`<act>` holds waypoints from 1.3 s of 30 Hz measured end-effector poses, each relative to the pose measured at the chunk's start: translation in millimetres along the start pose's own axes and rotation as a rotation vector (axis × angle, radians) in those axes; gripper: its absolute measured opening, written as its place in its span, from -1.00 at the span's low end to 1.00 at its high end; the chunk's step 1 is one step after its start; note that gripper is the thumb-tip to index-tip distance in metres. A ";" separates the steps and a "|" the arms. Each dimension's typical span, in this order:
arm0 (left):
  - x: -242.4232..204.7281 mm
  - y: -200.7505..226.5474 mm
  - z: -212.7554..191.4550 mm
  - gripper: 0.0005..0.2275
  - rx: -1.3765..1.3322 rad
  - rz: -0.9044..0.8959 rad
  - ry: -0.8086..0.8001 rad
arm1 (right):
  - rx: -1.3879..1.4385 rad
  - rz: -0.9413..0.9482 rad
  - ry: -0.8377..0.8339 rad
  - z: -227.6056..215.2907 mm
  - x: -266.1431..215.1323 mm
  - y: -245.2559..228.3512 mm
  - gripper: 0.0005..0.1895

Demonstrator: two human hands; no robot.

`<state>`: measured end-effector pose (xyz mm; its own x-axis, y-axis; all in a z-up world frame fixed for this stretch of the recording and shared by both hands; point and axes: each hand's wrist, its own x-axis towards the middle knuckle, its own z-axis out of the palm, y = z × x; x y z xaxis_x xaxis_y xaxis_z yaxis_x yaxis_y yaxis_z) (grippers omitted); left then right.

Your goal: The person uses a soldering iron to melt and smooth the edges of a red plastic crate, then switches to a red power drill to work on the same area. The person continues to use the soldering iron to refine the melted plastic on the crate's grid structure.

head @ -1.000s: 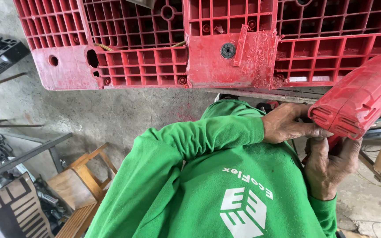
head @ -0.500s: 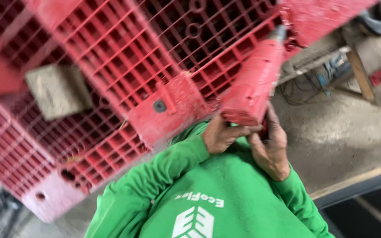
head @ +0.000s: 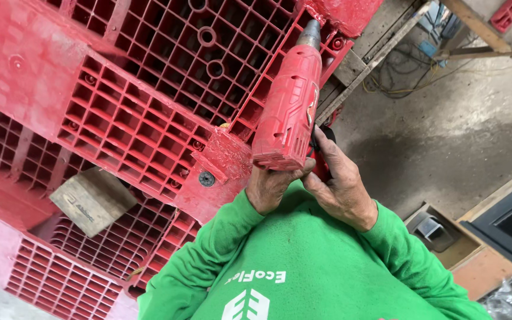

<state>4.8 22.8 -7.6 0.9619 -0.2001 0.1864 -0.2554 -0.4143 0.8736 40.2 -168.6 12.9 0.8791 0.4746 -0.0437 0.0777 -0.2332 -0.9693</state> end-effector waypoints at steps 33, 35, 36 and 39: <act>-2.8 -13.4 -14.4 -0.65 0.097 0.095 -0.017 | 0.001 -0.067 0.062 15.4 7.6 -1.2 -0.21; -3.4 -17.0 -14.4 -0.64 0.084 0.085 -0.034 | -0.004 -0.079 0.069 15.1 9.8 -1.9 -0.22; -3.8 -18.8 -14.4 -0.64 0.093 0.084 -0.039 | -0.006 -0.074 0.070 15.2 11.5 -2.3 -0.23; -6.0 -22.7 -13.3 -0.65 0.121 0.074 -0.043 | 0.002 -0.079 0.073 15.1 14.6 -3.2 -0.23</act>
<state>6.1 45.2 -22.5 0.9357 -0.2708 0.2262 -0.3376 -0.5007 0.7971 45.7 -148.1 11.7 0.9024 0.4280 0.0504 0.1471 -0.1959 -0.9695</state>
